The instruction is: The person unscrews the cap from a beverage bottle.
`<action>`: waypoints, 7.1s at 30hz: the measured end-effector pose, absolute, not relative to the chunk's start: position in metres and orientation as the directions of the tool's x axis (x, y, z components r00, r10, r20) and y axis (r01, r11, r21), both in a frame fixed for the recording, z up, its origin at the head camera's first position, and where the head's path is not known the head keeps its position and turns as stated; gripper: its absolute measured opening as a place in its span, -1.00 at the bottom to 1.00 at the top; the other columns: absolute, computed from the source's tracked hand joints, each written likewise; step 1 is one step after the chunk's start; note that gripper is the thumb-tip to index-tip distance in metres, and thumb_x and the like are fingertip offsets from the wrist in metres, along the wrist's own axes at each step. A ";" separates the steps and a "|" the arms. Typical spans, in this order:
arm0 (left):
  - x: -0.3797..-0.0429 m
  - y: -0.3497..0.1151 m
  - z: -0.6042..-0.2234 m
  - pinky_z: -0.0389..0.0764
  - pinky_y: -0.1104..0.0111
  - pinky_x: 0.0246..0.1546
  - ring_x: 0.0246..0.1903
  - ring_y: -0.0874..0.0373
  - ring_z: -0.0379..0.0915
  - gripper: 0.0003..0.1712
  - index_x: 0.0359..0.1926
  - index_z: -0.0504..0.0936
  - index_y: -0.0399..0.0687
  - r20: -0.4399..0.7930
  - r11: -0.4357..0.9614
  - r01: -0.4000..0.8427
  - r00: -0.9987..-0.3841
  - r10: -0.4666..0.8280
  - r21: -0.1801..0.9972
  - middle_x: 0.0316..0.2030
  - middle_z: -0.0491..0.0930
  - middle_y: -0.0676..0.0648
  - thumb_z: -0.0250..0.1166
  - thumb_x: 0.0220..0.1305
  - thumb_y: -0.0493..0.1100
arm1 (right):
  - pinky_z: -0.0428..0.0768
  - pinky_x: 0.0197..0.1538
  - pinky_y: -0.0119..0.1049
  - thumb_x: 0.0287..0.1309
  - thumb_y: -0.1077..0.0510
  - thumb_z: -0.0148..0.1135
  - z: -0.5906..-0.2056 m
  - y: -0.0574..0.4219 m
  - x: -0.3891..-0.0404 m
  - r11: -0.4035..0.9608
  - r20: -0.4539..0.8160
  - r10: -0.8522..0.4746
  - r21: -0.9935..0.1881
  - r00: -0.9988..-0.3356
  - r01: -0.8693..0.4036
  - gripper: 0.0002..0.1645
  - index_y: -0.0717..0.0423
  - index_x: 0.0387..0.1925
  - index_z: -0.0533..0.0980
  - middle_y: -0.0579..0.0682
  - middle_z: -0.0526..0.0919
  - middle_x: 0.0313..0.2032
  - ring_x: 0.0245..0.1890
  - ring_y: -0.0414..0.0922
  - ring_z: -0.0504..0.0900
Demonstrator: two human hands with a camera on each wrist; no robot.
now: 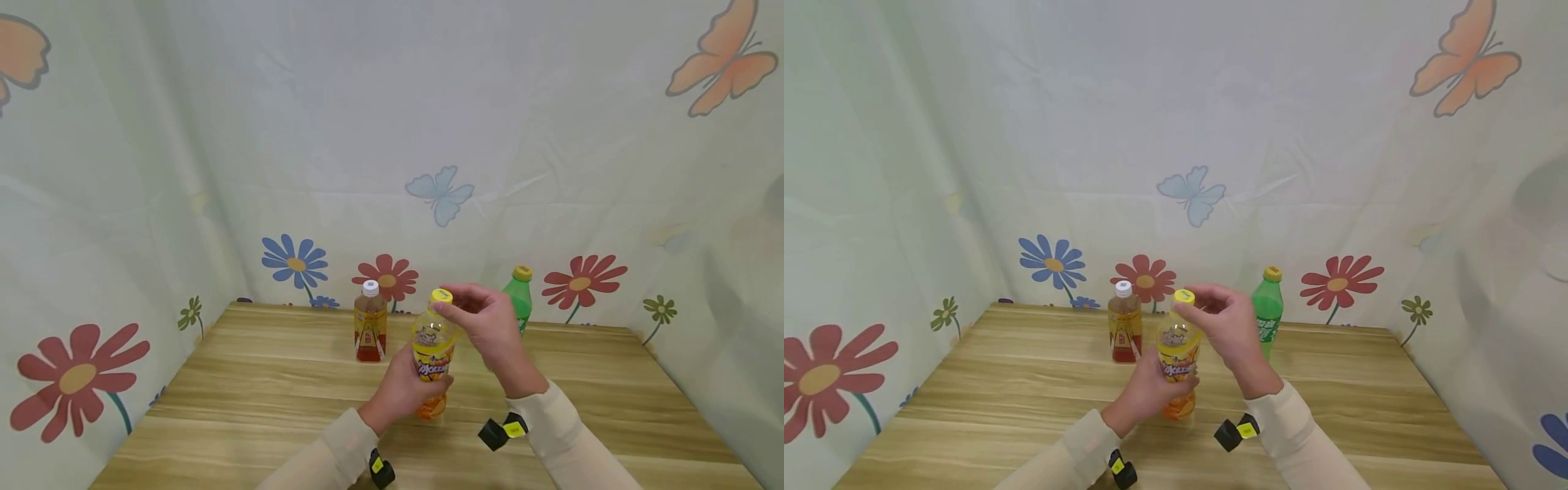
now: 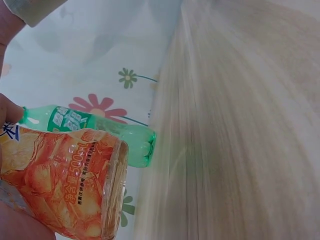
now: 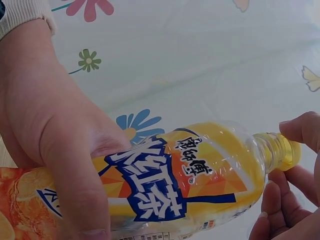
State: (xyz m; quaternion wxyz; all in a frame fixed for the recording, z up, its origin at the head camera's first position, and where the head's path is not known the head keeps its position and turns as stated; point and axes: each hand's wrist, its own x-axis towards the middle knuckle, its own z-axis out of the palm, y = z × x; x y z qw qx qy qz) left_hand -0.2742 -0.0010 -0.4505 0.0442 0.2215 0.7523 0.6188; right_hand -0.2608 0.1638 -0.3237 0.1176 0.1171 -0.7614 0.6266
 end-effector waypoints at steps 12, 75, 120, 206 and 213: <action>-0.281 0.002 -0.450 0.60 0.09 0.27 0.15 0.18 0.56 -0.26 0.37 0.28 0.41 0.197 0.123 0.264 -0.898 0.394 0.957 0.18 0.57 0.18 0.46 0.28 -0.03 | 0.70 -0.12 -0.44 0.14 0.00 0.53 -0.326 0.173 -0.262 0.180 0.333 -0.003 -0.928 -0.943 -0.328 -0.50 0.15 0.07 0.69 -0.15 0.72 -0.25 -0.23 -0.12 0.62; -0.368 -0.003 -0.458 0.41 -0.07 0.42 0.32 0.05 0.47 -0.15 0.46 0.20 0.24 0.135 0.173 0.227 -0.895 0.426 0.958 0.29 0.51 0.05 0.42 0.27 0.20 | 0.73 -0.15 -0.35 0.10 0.13 0.54 -0.450 0.194 -0.278 0.283 0.258 -0.353 -0.887 -0.899 -0.365 -0.65 0.13 -0.06 0.73 0.10 0.78 -0.14 -0.25 -0.18 0.69; -0.375 0.001 -0.457 0.28 -0.07 0.50 0.45 -0.07 0.31 -0.09 0.52 0.07 0.04 0.115 0.293 0.237 -0.918 0.380 0.926 0.42 0.38 -0.10 0.39 0.35 0.01 | 0.62 -0.21 -0.47 -0.01 0.05 0.62 -0.487 0.191 -0.276 0.481 0.143 -0.443 -0.795 -0.885 -0.369 -0.69 0.06 -0.21 0.77 -0.07 0.81 -0.28 -0.26 -0.28 0.68; -0.330 0.007 -0.417 0.31 -0.10 0.46 0.48 -0.12 0.11 -0.03 0.48 0.08 -0.13 0.750 0.273 0.763 -0.638 0.173 0.586 0.57 0.03 -0.09 0.45 0.22 -0.08 | 0.68 -0.15 -0.35 0.16 0.08 0.51 -0.410 0.205 -0.273 0.493 0.381 -0.224 -0.750 -0.897 -0.441 -0.75 0.07 -0.15 0.72 0.03 0.77 -0.15 -0.20 -0.15 0.65; -0.317 0.018 -0.410 0.30 0.10 0.52 0.54 -0.09 0.02 -0.13 0.41 0.14 -0.12 0.828 0.344 0.838 -0.513 0.227 0.424 0.54 0.04 -0.16 0.43 0.22 -0.13 | 0.67 -0.21 -0.43 0.12 0.22 0.52 -0.382 0.222 -0.268 0.536 0.563 -0.162 -0.639 -0.810 -0.552 -0.80 0.10 -0.19 0.73 0.03 0.71 -0.23 -0.29 -0.26 0.61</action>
